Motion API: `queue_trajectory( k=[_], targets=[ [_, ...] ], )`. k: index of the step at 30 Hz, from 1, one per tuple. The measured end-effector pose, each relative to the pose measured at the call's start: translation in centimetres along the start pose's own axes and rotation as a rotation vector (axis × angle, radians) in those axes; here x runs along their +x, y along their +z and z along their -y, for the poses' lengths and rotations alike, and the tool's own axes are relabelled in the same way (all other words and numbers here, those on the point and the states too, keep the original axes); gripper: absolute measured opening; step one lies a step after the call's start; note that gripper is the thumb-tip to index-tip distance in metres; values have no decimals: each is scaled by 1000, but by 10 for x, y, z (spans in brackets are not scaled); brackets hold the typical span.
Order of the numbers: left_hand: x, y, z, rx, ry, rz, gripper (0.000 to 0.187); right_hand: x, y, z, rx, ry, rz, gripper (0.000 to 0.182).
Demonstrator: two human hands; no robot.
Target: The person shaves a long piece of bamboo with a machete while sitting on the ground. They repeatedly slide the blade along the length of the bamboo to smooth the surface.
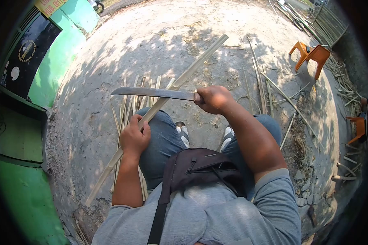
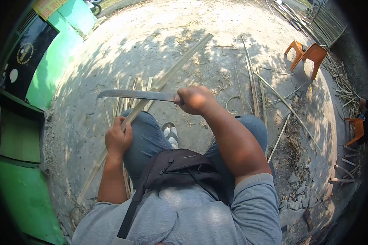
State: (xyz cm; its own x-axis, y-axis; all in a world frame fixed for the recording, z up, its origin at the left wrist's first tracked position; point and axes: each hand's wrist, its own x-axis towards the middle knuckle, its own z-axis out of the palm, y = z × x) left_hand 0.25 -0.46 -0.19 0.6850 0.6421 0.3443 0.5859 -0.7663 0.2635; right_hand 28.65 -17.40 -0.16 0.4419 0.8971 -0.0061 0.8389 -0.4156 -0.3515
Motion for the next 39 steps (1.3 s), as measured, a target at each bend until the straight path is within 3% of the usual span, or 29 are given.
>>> queue_trajectory(
  k=[12, 27, 33, 39],
  targets=[
    [1, 0, -2, 29, 12, -16, 26, 2, 0, -9, 12, 57, -8, 14],
    [0, 1, 0, -25, 6, -23, 24, -1, -8, -4, -54, -19, -26, 13],
    [0, -1, -2, -25, 14, -28, 23, -1, -1, -18, 76, -85, -178, 10],
    [0, -2, -4, 2, -2, -31, 23, 0, -2, -13, 29, -8, -139, 10]
  ],
)
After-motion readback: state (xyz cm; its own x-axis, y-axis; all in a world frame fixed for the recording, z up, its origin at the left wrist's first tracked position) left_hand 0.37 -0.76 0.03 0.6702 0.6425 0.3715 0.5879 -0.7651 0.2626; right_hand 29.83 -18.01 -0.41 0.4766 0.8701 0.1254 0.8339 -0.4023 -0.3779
